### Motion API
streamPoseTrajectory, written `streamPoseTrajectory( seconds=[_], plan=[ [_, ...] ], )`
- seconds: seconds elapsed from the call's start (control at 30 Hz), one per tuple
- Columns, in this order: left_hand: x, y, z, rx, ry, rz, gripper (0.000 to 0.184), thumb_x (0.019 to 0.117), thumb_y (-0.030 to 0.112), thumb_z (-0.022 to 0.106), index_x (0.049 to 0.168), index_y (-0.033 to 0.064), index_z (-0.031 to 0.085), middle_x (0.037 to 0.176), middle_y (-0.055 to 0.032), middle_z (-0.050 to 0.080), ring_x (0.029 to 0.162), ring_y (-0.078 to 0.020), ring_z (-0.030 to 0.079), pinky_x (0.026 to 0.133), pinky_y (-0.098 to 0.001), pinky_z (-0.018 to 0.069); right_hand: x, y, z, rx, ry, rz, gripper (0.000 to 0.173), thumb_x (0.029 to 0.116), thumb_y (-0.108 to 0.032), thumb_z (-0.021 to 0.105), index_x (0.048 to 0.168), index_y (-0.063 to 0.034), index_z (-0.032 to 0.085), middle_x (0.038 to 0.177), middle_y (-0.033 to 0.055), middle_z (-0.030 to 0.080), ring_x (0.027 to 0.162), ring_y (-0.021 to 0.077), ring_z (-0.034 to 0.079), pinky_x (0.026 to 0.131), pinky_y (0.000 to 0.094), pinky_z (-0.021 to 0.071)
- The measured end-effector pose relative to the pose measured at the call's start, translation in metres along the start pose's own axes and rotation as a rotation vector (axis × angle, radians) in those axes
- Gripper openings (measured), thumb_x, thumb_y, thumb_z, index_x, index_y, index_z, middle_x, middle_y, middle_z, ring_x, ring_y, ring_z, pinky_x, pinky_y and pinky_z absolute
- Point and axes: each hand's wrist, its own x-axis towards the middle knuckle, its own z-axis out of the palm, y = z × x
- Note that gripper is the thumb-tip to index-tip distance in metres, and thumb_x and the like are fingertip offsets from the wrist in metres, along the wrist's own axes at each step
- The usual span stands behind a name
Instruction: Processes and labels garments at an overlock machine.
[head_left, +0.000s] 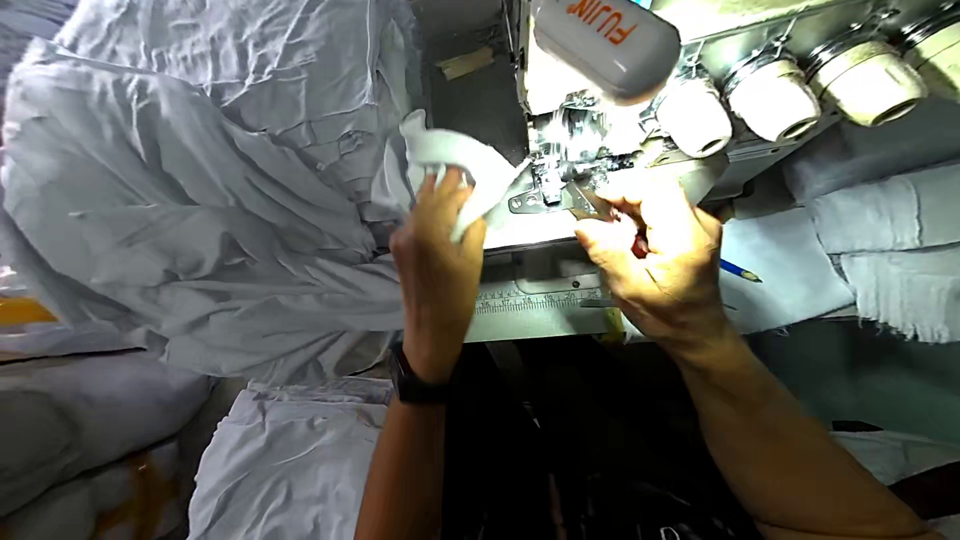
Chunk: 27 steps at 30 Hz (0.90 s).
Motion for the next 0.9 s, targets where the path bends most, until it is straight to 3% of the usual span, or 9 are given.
streamPoseTrajectory(
  seconds=[0.2, 0.3, 0.4, 0.5, 0.6, 0.7, 0.77, 0.83, 0.9],
  plan=[
    [-0.021, 0.009, 0.011, 0.011, 0.154, -0.037, 0.022, 0.0898, 0.000, 0.065, 0.109, -0.0053, 0.075, 0.127, -0.0201, 0.070, 0.127, -0.0318, 0.064, 0.110, -0.0394, 0.0491, 0.016, -0.025, 0.014, -0.392, -0.025, -0.036, 0.028, 0.0999, -0.017, 0.063, 0.117, 0.0017, 0.074, 0.095, 0.0201, 0.067, 0.070, 0.0321, 0.065, 0.056, 0.0431, 0.0474],
    [-0.022, 0.010, 0.014, 0.070, 0.167, 0.008, 0.018, 0.0880, 0.002, 0.068, 0.103, -0.0025, 0.077, 0.123, -0.0182, 0.072, 0.126, -0.0346, 0.064, 0.111, -0.0447, 0.0473, 0.022, -0.030, 0.024, -0.391, -0.030, -0.057, 0.022, 0.0991, -0.014, 0.062, 0.106, 0.0025, 0.073, 0.088, 0.0207, 0.067, 0.068, 0.0350, 0.065, 0.053, 0.0455, 0.0468],
    [-0.020, 0.005, -0.006, -0.177, 0.156, 0.029, 0.009, 0.0849, 0.001, 0.072, 0.092, -0.0041, 0.072, 0.120, -0.0149, 0.071, 0.121, -0.0214, 0.065, 0.106, -0.0351, 0.0505, 0.026, -0.026, 0.011, -0.149, -0.076, -0.092, 0.018, 0.0994, -0.012, 0.063, 0.098, 0.0010, 0.075, 0.084, 0.0156, 0.070, 0.072, 0.0241, 0.066, 0.063, 0.0375, 0.0501],
    [-0.019, -0.010, -0.044, -0.853, -0.045, -0.155, 0.021, 0.0962, 0.004, 0.059, 0.113, 0.0128, 0.068, 0.097, 0.0062, 0.072, 0.080, -0.0001, 0.069, 0.068, -0.0183, 0.0592, 0.036, -0.024, -0.015, 0.199, -0.223, -0.034, 0.020, 0.0950, -0.021, 0.069, 0.106, -0.0042, 0.073, 0.084, -0.0029, 0.064, 0.069, -0.0062, 0.054, 0.063, 0.0085, 0.0445],
    [-0.016, -0.026, -0.063, -1.165, -0.260, -0.087, 0.022, 0.0974, 0.007, 0.055, 0.112, 0.0168, 0.069, 0.094, 0.0089, 0.072, 0.081, 0.0012, 0.068, 0.071, -0.0179, 0.0580, 0.048, -0.027, -0.012, 0.395, -0.257, -0.168, 0.052, 0.0889, -0.028, 0.078, 0.124, 0.0081, 0.066, 0.100, 0.0005, 0.062, 0.073, -0.0118, 0.041, 0.065, 0.0036, 0.0354],
    [-0.003, -0.029, -0.075, -1.066, -0.417, 0.043, 0.021, 0.0895, 0.010, 0.064, 0.102, 0.0234, 0.074, 0.093, 0.0185, 0.073, 0.084, 0.0086, 0.067, 0.073, -0.0129, 0.0559, 0.061, -0.029, 0.006, 0.473, -0.337, -0.364, 0.045, 0.0941, -0.021, 0.071, 0.126, 0.0093, 0.066, 0.114, 0.0135, 0.060, 0.084, -0.0050, 0.046, 0.070, 0.0072, 0.0372],
    [-0.002, -0.031, -0.091, -0.914, -0.547, 0.067, 0.010, 0.0899, 0.014, 0.064, 0.094, 0.0197, 0.070, 0.085, 0.0203, 0.069, 0.078, 0.0114, 0.063, 0.068, -0.0100, 0.0533, 0.058, -0.034, 0.016, 0.530, -0.451, -0.440, 0.021, 0.0934, -0.013, 0.070, 0.104, 0.0054, 0.073, 0.111, 0.0159, 0.063, 0.084, 0.0001, 0.053, 0.070, 0.0108, 0.0433],
    [-0.005, -0.033, -0.104, -0.663, -0.659, -0.033, 0.020, 0.0991, 0.025, 0.055, 0.090, 0.0115, 0.067, 0.076, 0.0141, 0.065, 0.070, 0.0077, 0.061, 0.062, -0.0128, 0.0511, 0.039, -0.045, 0.021, 0.480, -0.533, -0.525, 0.009, 0.0891, -0.007, 0.067, 0.088, -0.0020, 0.074, 0.091, 0.0096, 0.069, 0.076, 0.0085, 0.063, 0.068, 0.0223, 0.0521],
    [-0.008, -0.031, -0.100, -0.380, -0.662, -0.176, 0.032, 0.1066, 0.028, 0.047, 0.112, 0.0032, 0.067, 0.095, -0.0009, 0.069, 0.081, -0.0058, 0.067, 0.072, -0.0253, 0.0572, 0.002, -0.058, 0.026, 0.463, -0.616, -0.584, 0.008, 0.0852, -0.007, 0.065, 0.086, -0.0068, 0.073, 0.077, 0.0023, 0.066, 0.068, 0.0114, 0.062, 0.058, 0.0285, 0.0513]
  ],
)
